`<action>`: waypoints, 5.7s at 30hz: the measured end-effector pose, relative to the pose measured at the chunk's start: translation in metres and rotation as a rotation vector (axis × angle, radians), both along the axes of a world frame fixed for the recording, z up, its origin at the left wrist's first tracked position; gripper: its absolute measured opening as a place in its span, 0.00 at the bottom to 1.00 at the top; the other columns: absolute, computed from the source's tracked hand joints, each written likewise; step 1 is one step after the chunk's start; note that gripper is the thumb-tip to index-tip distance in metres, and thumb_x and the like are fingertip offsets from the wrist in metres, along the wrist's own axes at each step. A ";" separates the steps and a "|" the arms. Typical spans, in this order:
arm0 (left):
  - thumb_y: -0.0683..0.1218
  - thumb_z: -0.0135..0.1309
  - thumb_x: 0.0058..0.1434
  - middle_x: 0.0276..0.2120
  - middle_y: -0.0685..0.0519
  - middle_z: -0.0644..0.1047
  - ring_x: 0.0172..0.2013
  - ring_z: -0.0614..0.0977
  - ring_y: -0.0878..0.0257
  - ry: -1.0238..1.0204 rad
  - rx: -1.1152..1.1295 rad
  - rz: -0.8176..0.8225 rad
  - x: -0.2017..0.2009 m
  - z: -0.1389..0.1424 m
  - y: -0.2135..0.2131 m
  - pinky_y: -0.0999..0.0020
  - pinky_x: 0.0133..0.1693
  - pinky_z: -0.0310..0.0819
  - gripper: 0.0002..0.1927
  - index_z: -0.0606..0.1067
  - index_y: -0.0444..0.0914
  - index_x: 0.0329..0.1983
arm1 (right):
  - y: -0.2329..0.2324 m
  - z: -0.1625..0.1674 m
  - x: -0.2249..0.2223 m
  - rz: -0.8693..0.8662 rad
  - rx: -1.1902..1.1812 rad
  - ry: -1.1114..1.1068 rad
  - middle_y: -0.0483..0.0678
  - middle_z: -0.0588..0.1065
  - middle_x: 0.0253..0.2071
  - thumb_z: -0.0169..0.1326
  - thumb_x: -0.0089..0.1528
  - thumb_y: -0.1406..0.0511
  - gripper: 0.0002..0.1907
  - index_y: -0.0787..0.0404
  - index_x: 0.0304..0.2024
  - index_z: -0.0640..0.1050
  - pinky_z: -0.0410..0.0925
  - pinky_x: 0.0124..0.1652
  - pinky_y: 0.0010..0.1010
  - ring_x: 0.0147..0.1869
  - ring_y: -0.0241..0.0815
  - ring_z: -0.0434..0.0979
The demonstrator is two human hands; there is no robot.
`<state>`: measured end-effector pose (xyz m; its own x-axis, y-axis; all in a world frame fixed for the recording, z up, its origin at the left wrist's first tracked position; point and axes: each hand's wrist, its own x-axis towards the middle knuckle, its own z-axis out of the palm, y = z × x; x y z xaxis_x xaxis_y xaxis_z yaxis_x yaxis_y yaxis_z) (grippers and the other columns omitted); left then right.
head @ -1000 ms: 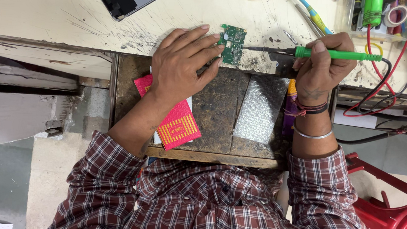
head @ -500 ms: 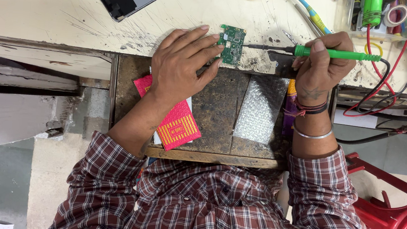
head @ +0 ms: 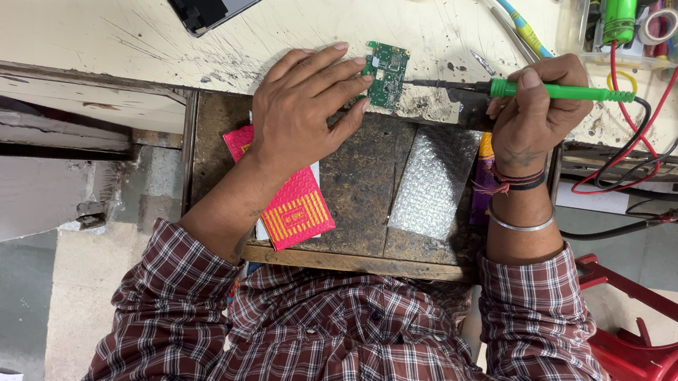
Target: The person holds a green circuit board steady on the workbench with one hand while soldering its components with a soldering iron in the other hand. Near the end, they pick up a small metal tool and continue working on the board, touching different points on it.
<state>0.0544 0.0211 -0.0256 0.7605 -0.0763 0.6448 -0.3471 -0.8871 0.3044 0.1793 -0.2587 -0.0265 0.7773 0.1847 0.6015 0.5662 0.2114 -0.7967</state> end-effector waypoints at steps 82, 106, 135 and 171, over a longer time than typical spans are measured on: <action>0.49 0.64 0.68 0.53 0.57 0.83 0.61 0.79 0.62 0.005 0.003 0.002 0.000 0.002 0.000 0.60 0.63 0.68 0.07 0.85 0.45 0.47 | 0.001 0.000 -0.001 -0.010 -0.006 0.029 0.51 0.70 0.27 0.50 0.75 0.68 0.11 0.68 0.38 0.69 0.65 0.21 0.25 0.19 0.35 0.67; 0.48 0.64 0.68 0.53 0.56 0.83 0.61 0.79 0.61 0.003 -0.011 0.001 -0.001 0.006 -0.002 0.60 0.63 0.69 0.07 0.85 0.45 0.48 | 0.001 0.001 -0.001 -0.011 0.003 0.045 0.50 0.69 0.26 0.50 0.74 0.68 0.11 0.68 0.37 0.69 0.66 0.21 0.24 0.19 0.34 0.66; 0.48 0.64 0.67 0.52 0.56 0.84 0.61 0.79 0.60 -0.005 -0.014 -0.007 -0.001 0.010 -0.002 0.60 0.62 0.69 0.07 0.85 0.44 0.46 | 0.001 0.002 -0.003 -0.010 0.019 0.073 0.50 0.69 0.28 0.51 0.74 0.69 0.11 0.68 0.38 0.69 0.65 0.21 0.25 0.20 0.34 0.66; 0.49 0.64 0.68 0.52 0.57 0.84 0.61 0.79 0.61 -0.008 0.003 0.000 0.001 0.001 -0.001 0.61 0.62 0.68 0.07 0.85 0.45 0.47 | 0.001 0.000 -0.001 -0.014 -0.013 0.004 0.51 0.69 0.26 0.50 0.74 0.68 0.11 0.68 0.37 0.69 0.64 0.21 0.24 0.19 0.35 0.66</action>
